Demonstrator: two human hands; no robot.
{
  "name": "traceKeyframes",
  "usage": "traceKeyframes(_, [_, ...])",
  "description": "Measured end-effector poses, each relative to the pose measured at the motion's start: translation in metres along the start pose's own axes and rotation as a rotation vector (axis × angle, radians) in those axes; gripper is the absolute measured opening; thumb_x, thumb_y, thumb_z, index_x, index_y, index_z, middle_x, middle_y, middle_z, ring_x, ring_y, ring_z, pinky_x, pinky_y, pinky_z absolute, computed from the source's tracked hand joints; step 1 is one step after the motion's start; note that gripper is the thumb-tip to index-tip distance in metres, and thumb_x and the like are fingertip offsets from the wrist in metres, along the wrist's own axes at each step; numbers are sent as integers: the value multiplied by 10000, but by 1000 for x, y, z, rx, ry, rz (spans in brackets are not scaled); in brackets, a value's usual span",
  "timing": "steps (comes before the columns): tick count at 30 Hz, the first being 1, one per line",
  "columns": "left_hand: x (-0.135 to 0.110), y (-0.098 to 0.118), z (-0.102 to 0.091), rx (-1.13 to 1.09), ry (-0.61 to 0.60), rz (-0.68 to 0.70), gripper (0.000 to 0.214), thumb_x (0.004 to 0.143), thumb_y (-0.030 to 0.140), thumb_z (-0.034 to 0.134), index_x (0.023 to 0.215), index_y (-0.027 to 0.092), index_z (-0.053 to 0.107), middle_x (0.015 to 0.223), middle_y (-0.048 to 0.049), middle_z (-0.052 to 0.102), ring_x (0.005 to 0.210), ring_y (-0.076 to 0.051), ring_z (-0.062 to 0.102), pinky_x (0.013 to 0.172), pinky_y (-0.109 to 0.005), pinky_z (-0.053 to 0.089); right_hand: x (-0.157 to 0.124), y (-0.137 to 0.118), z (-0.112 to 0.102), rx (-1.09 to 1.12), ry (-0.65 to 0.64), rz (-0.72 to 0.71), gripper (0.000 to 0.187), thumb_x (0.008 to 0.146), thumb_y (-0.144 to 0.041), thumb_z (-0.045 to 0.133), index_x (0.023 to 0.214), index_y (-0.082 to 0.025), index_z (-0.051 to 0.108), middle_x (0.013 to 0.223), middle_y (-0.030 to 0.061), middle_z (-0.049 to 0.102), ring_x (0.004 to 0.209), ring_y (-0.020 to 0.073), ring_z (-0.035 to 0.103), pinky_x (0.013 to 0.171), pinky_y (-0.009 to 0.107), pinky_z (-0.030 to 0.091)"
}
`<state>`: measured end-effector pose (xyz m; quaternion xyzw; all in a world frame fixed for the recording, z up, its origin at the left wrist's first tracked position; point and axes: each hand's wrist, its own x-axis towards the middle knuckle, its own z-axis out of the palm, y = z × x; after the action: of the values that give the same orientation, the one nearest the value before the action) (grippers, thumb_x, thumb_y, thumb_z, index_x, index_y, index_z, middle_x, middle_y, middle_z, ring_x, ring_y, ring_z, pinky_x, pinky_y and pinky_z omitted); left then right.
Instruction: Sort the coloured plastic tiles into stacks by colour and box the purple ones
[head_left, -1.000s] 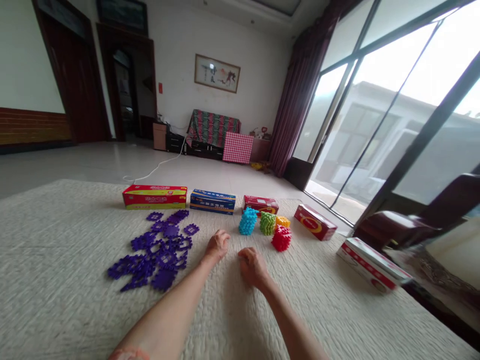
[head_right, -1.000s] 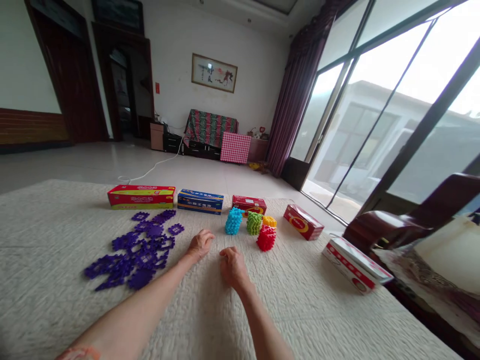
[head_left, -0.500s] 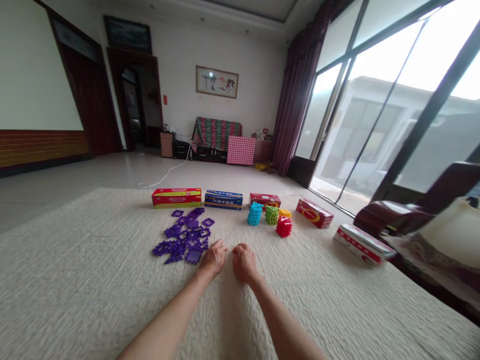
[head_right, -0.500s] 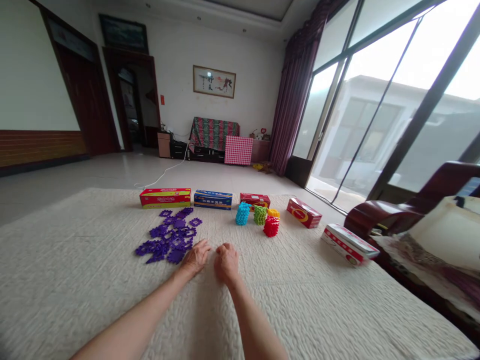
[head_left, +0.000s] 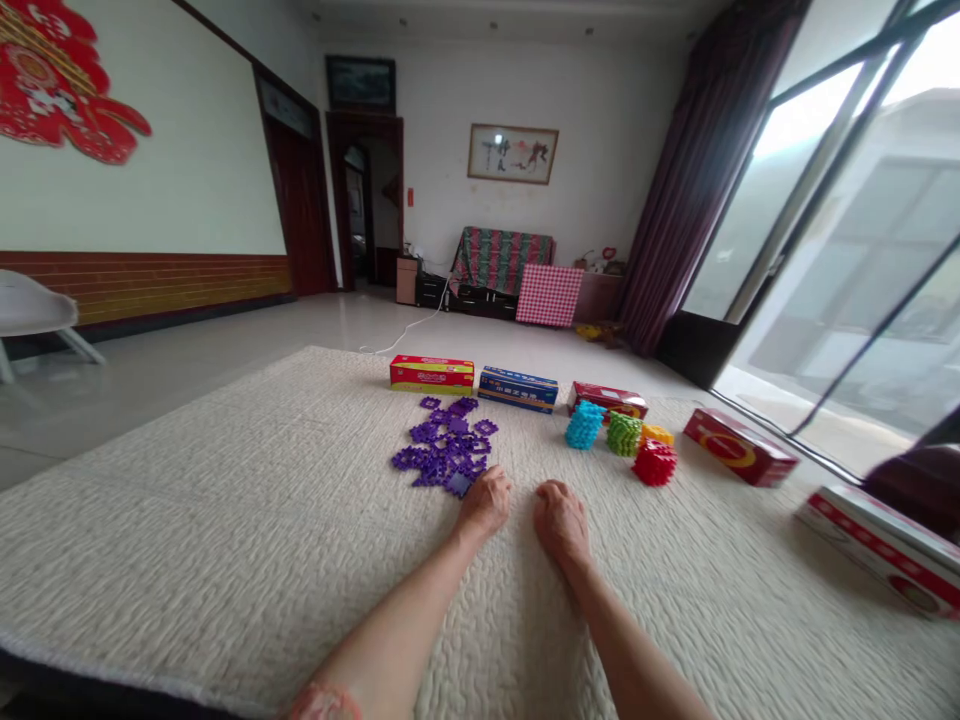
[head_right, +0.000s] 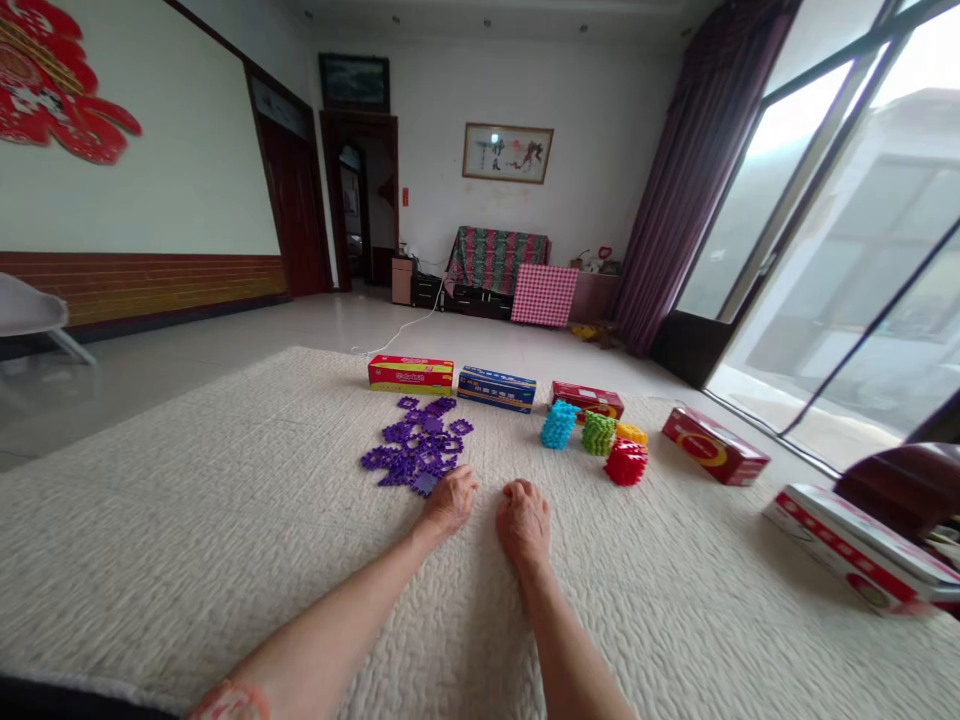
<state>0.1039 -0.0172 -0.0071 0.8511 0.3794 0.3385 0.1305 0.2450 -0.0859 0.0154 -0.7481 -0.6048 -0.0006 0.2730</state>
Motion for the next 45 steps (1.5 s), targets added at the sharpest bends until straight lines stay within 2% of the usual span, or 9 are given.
traceKeyframes(12, [1,4,-5,7,7,5,263,800,88,413,852,174,656,896,-79,610,898,-184,559,845,-304,460,8,-2,7,-127,-14,57,273,840,-151,388,965,-175,630,1094,125,601,1016,266,539,837,373,332])
traceKeyframes(18, [6,-5,-26,-93,318,-31,382,799,56,399,1067,178,642,1105,-107,627,1076,-200,543,985,-337,409,23,-35,21,-33,-15,157,316,810,-111,392,975,-160,657,1095,156,608,1049,286,542,837,388,341])
traceKeyframes(23, [8,-52,-79,103,539,-344,372,793,90,424,1070,166,659,1150,-108,636,1128,-227,539,1029,-372,367,20,-59,40,125,-17,-36,330,899,-319,375,1107,-188,594,1132,95,631,1096,222,549,947,370,333])
traceKeyframes(27, [-4,-88,-102,307,477,-736,351,792,183,480,1094,135,655,1086,-148,668,1071,-276,583,939,-391,420,13,-64,46,189,-44,-270,501,849,-485,485,1256,-194,488,1329,122,508,1215,245,473,995,411,320])
traceKeyframes(29, [-6,-96,-97,344,390,-750,373,815,237,474,1139,148,637,1099,-143,672,1057,-275,597,916,-381,428,11,-65,47,151,-80,-338,648,789,-539,556,1327,-204,422,1409,138,423,1279,278,403,1024,455,287])
traceKeyframes(34, [1,-98,-63,356,267,-529,389,846,313,436,1141,150,631,1099,-114,686,1035,-239,613,933,-336,427,14,-70,54,79,-140,-307,917,635,-622,668,1382,-193,351,1454,175,345,1306,346,334,1039,524,246])
traceKeyframes(37, [5,-96,-46,335,254,-373,386,847,327,416,1099,151,648,1114,-97,681,1056,-230,602,963,-319,418,17,-71,59,95,-90,-278,796,676,-549,661,1340,-198,394,1417,162,392,1273,319,378,1028,501,269])
traceKeyframes(41, [10,-94,-35,318,261,-307,385,836,329,408,1058,149,666,1094,-101,687,1062,-237,603,978,-321,417,20,-70,62,197,20,-221,596,730,-394,633,1262,-199,449,1268,122,531,1172,271,481,984,440,343])
traceKeyframes(45, [20,-87,-27,265,208,-291,395,827,320,398,1052,133,663,1093,-112,689,1041,-243,615,960,-337,436,28,-61,64,301,71,-144,624,702,-273,620,1288,-181,425,1212,118,559,1113,261,526,954,407,396])
